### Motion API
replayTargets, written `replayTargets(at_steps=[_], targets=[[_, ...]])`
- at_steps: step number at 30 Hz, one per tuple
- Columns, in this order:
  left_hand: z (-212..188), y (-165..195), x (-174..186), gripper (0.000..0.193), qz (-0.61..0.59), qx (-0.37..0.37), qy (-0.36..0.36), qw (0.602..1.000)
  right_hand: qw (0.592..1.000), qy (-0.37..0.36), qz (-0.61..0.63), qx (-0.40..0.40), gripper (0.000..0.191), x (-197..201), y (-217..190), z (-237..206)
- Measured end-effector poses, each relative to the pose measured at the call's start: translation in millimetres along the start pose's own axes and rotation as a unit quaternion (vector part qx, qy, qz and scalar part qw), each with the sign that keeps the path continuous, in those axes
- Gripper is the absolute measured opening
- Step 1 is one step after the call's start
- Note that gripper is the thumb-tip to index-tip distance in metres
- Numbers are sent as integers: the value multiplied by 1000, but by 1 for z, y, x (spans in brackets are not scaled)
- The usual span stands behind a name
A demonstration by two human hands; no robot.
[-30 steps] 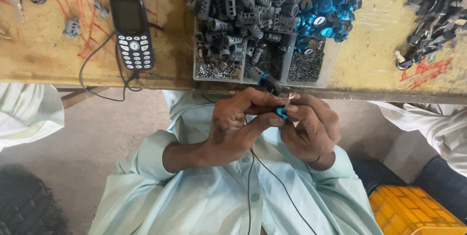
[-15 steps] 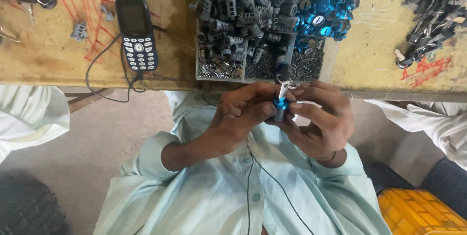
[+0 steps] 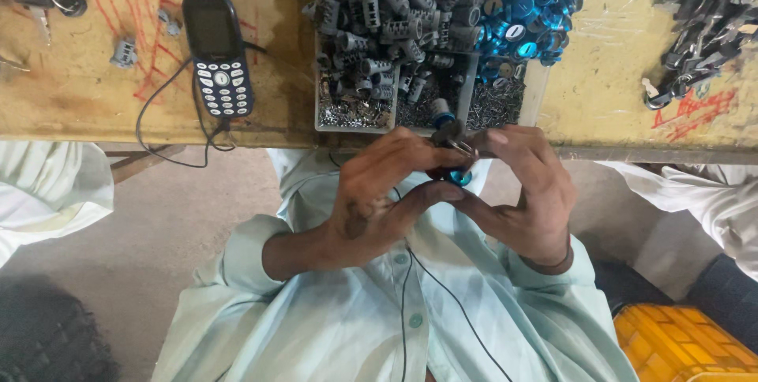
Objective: The person sits at a workbench assembling small plastic components. They pick gray and blue plastic pieces from a compartmented tray, press the pieces together by hand to fit them, and place the assembled parts aside, repeating the cycle with new pieces.
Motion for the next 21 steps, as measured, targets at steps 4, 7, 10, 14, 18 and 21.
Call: replayTargets(at_steps=[4, 7, 10, 14, 18, 21], targets=[[2, 4, 0, 28, 18, -4, 3, 1000, 999, 13, -14, 50, 57, -1, -1, 1], [2, 3, 1, 28, 13, -5, 21, 1000, 995, 29, -14, 97, 49, -3, -6, 4], [1, 3, 3, 29, 14, -3, 29, 999, 996, 46, -13, 81, 54, -5, -8, 6], [1, 8, 6, 33, 21, -19, 26, 999, 1000, 18, 13, -11, 50, -7, 1, 5], [-1, 19, 1, 37, 92, -66, 14, 993, 998, 5, 38, 59, 49, -4, 0, 10], [-3, 23, 0, 40, 99, -86, 31, 991, 994, 22, 59, 90, 49, -5, -3, 13]])
Point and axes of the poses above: each hand's wrist, its own z-axis towards the middle knuckle, its own x-axis out of the back of the hand, y = z × x, the point moved 8 cm from there along z, towards the middle knuckle, and after that the axes turned 11 degrees about -z, right-handed, at the moved point
